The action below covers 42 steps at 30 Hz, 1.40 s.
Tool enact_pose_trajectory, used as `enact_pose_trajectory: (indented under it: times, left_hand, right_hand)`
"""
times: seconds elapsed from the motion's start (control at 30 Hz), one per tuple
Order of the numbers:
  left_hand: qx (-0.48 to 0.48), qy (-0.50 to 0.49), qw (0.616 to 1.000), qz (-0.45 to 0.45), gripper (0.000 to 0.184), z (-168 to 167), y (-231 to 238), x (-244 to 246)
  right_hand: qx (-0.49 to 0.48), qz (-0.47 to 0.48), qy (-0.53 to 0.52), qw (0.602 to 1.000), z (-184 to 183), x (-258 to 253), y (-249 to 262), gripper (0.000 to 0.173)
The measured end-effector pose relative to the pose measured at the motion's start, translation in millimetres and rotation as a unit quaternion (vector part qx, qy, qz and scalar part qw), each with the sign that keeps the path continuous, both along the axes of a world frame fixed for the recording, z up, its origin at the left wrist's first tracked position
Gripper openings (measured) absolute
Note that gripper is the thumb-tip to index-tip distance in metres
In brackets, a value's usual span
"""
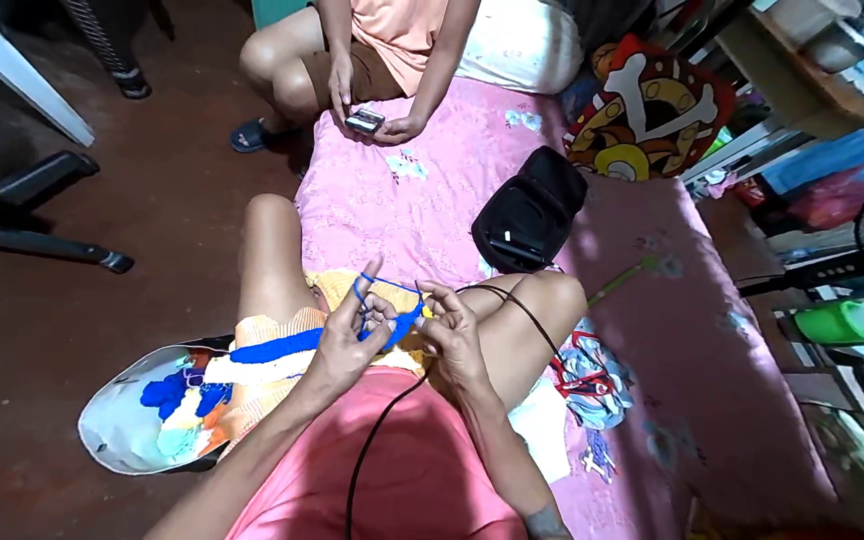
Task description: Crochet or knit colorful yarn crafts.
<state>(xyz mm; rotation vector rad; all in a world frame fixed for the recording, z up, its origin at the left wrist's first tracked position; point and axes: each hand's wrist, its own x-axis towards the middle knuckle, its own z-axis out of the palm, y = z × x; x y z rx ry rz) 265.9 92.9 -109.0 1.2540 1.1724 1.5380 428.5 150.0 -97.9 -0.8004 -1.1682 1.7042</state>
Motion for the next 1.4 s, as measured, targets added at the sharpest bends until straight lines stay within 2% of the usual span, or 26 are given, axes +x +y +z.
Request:
enact_pose_trajectory:
  times: [0.1,0.2,0.3,0.37,0.47,0.63,0.77,0.93,1.4]
  left_hand:
    - [-0.095,-0.095,0.991,-0.009,0.089,10.4,3.1,-7.3]
    - [-0.153,-0.116,0.981,-0.028,0.090,8.2,4.4,-16.4]
    - [-0.173,-0.134,0.975,-0.031,0.090,7.7,1.4,-23.0]
    - [-0.174,-0.136,0.975,-0.030,0.091,8.2,-2.5,-23.8]
    - [-0.175,-0.128,0.976,-0.024,0.088,9.5,-11.6,-22.7]
    - [-0.247,-0.120,0.961,-0.017,0.083,19.6,-41.7,-17.9]
    - [-0.217,-0.103,0.971,-0.005,0.080,7.5,-60.3,-8.0]
    - [-0.180,-0.085,0.980,0.026,0.076,-2.5,-62.3,0.0]
    - [-0.139,0.072,0.985,0.071,0.057,-9.9,-63.3,10.4]
  right_hand:
    - [0.003,0.034,0.042,0.999,-10.0,2.8,2.1,0.039]
    - [0.002,0.067,0.043,0.997,-20.6,6.5,5.6,0.037]
    - [0.026,0.090,-0.001,0.996,-25.3,6.7,5.3,0.033]
    - [0.093,0.086,-0.067,0.990,-22.7,5.8,3.4,0.032]
    - [0.204,0.096,-0.161,0.961,-17.7,11.8,-2.0,0.031]
    - [0.325,0.119,-0.219,0.912,-19.3,35.3,-28.7,0.026]
    - [0.394,0.112,-0.299,0.862,-16.1,44.9,-47.0,0.029]
    - [0.446,0.077,-0.361,0.815,-13.0,42.9,-53.4,0.030]
    - [0.501,0.034,-0.446,0.741,-6.7,35.7,-65.3,0.032]
